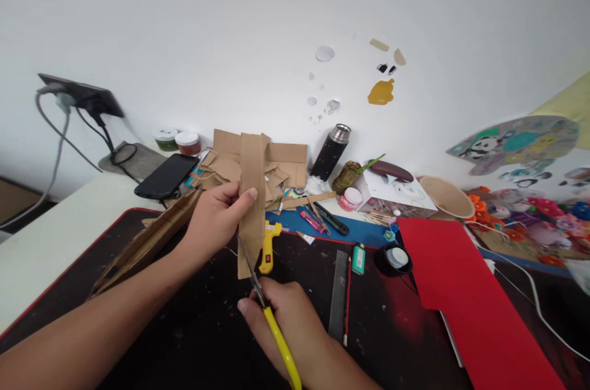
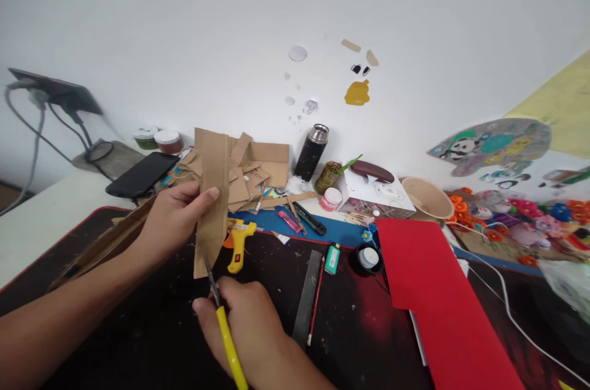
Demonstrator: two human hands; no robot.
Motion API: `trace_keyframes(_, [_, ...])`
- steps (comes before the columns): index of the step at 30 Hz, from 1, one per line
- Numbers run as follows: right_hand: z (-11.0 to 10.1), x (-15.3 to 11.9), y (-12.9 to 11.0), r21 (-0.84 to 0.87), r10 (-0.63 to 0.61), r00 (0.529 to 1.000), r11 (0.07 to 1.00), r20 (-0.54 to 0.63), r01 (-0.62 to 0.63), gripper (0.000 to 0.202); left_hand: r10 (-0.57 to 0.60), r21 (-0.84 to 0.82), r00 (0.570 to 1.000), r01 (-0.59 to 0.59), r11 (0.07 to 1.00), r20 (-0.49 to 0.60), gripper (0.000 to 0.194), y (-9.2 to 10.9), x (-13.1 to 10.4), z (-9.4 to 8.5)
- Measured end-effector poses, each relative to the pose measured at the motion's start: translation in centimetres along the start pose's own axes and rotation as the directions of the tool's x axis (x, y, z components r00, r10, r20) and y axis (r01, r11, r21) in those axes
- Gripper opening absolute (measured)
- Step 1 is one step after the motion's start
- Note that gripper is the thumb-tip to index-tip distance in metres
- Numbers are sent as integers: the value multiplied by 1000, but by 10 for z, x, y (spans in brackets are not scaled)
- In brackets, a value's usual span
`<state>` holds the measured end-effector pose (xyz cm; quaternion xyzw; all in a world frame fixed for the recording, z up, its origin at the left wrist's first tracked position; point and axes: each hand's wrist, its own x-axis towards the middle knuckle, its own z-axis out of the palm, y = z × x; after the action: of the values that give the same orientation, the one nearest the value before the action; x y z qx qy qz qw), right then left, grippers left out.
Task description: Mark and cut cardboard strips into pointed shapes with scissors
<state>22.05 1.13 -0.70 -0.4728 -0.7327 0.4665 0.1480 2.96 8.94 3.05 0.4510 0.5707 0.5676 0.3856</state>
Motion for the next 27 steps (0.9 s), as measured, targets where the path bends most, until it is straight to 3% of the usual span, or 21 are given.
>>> trace_keyframes(20, [15,4,7,-209,38,997,977,-74,-53,20,50,67,997,-54,996,62,48,-1,2,-1])
trace_keyframes(27, [17,5,5,-220,62,997,973,-45,-71,19,56,79,995,-63,995,81,46,-4,4,-3])
